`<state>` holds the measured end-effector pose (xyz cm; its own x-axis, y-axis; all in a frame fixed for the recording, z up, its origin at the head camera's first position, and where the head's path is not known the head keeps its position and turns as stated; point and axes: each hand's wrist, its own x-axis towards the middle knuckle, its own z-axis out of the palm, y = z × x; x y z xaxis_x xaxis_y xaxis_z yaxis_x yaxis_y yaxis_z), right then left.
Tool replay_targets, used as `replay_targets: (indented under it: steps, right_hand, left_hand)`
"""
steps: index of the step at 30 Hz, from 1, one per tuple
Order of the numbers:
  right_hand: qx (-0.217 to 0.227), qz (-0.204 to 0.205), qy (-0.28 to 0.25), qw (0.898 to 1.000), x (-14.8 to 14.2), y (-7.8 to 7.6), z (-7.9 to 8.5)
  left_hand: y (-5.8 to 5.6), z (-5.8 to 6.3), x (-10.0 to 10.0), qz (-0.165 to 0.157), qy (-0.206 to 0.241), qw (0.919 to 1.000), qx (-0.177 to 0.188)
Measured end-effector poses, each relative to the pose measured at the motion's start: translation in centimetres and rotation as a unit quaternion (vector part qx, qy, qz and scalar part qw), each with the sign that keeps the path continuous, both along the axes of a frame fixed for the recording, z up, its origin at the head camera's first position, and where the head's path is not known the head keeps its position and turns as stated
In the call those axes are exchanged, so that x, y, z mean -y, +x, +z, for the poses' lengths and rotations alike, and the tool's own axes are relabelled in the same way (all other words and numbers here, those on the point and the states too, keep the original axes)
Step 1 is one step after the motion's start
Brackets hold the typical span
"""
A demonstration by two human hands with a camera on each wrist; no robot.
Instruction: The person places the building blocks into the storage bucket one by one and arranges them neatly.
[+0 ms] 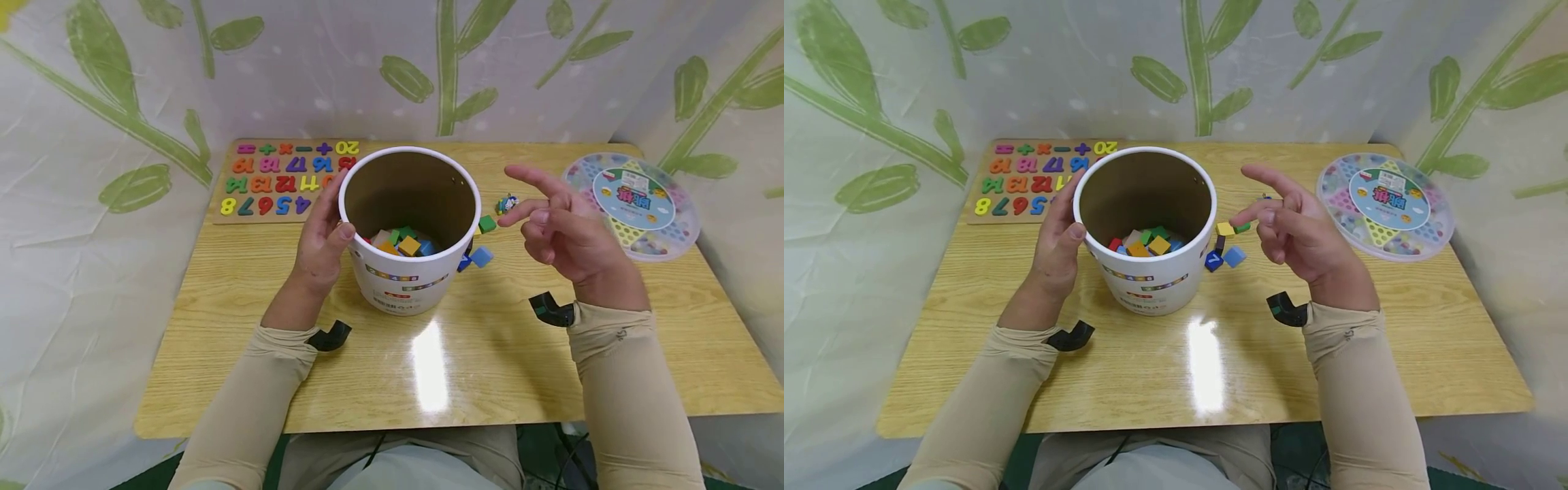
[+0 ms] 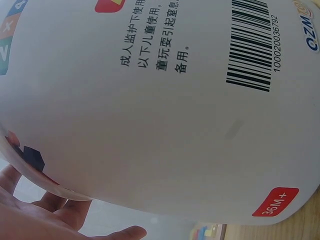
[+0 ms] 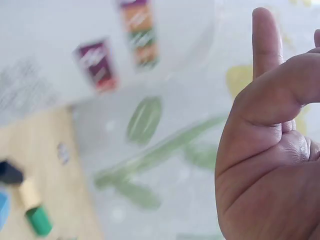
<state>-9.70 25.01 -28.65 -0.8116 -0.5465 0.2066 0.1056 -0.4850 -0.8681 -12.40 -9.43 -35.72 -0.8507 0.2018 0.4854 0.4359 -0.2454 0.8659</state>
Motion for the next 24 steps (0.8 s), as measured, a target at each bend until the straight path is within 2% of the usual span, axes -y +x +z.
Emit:
replay_targets:
  steps: [3, 6, 9, 12, 15, 18, 24]
  right_hand:
    - [0.033, -0.047, 0.055, 0.997, -1.2, -1.0, -2.9]
    - [0.114, -0.089, 0.129, 0.981, -2.5, -1.9, -6.6]
    - [0.19, -0.09, 0.187, 0.96, -3.3, -2.4, -9.9]
    - [0.211, -0.059, 0.238, 0.946, -3.6, -2.9, -12.3]
    - [0.203, -0.03, 0.286, 0.936, -3.4, -3.2, -13.6]
    - [0.196, -0.013, 0.321, 0.926, -3.1, -3.4, -13.9]
    - [0.211, -0.015, 0.338, 0.917, -2.7, -3.5, -13.9]
  left_hand:
    - [0.0, -0.1, 0.1, 0.0, -0.001, 1.0, -0.002]
    - [-0.1, -0.1, 0.1, 0.0, -0.003, 1.0, -0.003]
    - [-0.1, -0.2, 0.2, -0.002, -0.003, 1.0, -0.001]
    - [-0.2, -0.2, 0.1, -0.005, -0.002, 1.0, -0.006]
    - [-0.2, -0.1, 0.2, -0.005, -0.001, 1.0, -0.006]
    - [-0.2, -0.1, 0.2, -0.007, 0.002, 1.0, -0.002]
    - [-0.1, 0.0, 0.2, -0.007, -0.002, 1.0, 0.003]
